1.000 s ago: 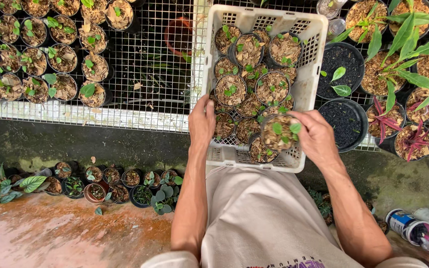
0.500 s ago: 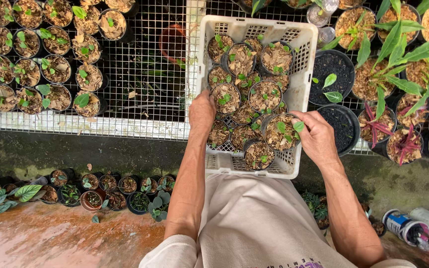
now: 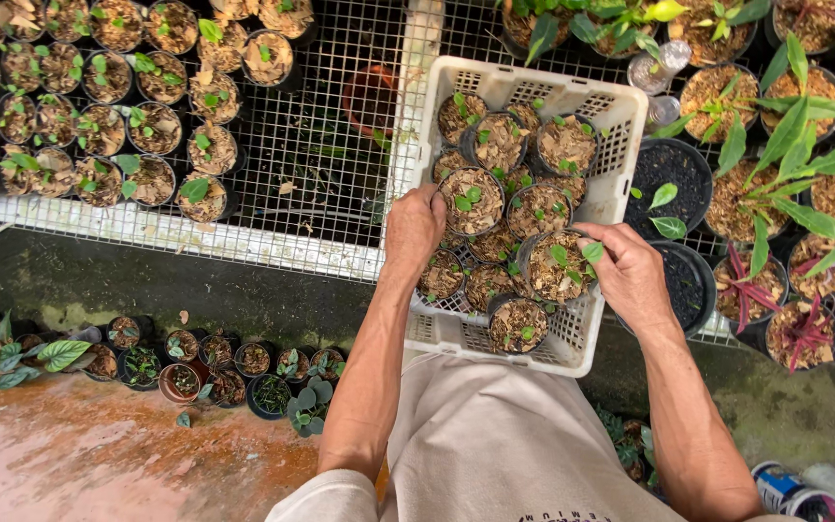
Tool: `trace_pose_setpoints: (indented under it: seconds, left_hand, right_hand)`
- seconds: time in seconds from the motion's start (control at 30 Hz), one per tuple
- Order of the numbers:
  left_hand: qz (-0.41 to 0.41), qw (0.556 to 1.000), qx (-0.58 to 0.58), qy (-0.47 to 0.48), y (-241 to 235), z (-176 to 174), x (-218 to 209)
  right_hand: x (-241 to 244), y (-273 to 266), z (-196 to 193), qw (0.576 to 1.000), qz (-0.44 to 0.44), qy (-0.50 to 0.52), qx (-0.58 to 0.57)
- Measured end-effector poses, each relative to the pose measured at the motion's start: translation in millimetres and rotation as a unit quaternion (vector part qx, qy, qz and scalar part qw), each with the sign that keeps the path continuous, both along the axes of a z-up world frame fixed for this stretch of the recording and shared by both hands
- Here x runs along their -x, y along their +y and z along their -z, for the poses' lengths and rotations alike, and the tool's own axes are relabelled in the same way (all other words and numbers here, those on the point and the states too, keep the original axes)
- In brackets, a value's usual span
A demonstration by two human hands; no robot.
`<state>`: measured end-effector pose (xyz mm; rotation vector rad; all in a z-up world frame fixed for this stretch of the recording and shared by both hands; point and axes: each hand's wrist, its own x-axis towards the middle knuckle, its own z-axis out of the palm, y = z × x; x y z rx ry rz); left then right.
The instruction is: The person transfers small potted seedlings from a white plastic crate onto a wire mesh shelf. The person picks up the pots one by one and places them in rows on the shelf, filling available spaces.
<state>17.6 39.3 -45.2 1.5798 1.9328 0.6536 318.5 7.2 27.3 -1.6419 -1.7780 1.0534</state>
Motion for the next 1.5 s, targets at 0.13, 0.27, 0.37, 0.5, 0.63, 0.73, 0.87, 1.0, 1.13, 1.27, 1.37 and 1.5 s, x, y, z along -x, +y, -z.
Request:
trace_pose_setpoints:
  seconds: [0.13,0.27,0.37,0.5,0.63,0.73,0.87,1.0,1.13,1.27,1.37,1.5]
  left_hand:
    - [-0.044,0.995,-0.075,-0.050,-8.0,-43.1,13.3]
    - [-0.091,0.985,-0.141,-0.051,-16.0,-72.9,49.6]
    - [-0.178,0.978,-0.018,-0.109,-23.0,-77.1,89.8]
    - [-0.261,0.950,0.008,-0.173,-26.3,-49.6,159.7]
    - [-0.339,0.900,0.007,-0.275,-12.1,15.4,222.6]
    - [-0.366,0.880,-0.005,-0.302,5.1,71.2,261.5]
    - [-0.384,0.874,-0.008,-0.299,43.0,132.9,299.5]
    - [-0.412,0.862,-0.001,-0.294,74.0,174.2,321.8]
    - [-0.422,0.850,-0.012,-0.316,87.1,197.2,329.0]
    - [-0.436,0.833,-0.022,-0.340,92.5,202.5,333.1]
    - [-0.439,0.822,-0.021,-0.361,92.1,202.5,336.1]
    - [-0.440,0.823,-0.009,-0.358,94.2,202.9,332.7]
  right_hand:
    - [5.9,6.9,-0.8,1.000,-0.005,0.007,0.010]
    - [27.0,18.8,-3.5,0.999,-0.029,0.016,-0.001]
    - [47.9,24.5,-9.7,0.999,-0.034,0.008,0.020]
    - [87.0,33.4,-16.1,0.998,-0.049,0.046,0.013]
    - [131.9,37.2,-14.5,0.998,-0.048,0.024,0.024]
    - [174.0,38.5,-10.0,0.997,-0.052,0.051,0.028]
    - [228.2,37.4,0.7,0.997,-0.031,-0.012,0.070]
    - [271.2,40.1,14.6,0.997,-0.046,0.027,0.061]
    - [300.8,43.6,27.9,0.994,-0.032,0.001,0.102]
    - [318.6,51.2,33.8,0.994,-0.043,-0.007,0.101]
    - [327.9,56.2,36.7,0.995,-0.082,0.007,0.055]
    - [333.0,58.6,40.4,0.981,-0.030,-0.059,0.181]
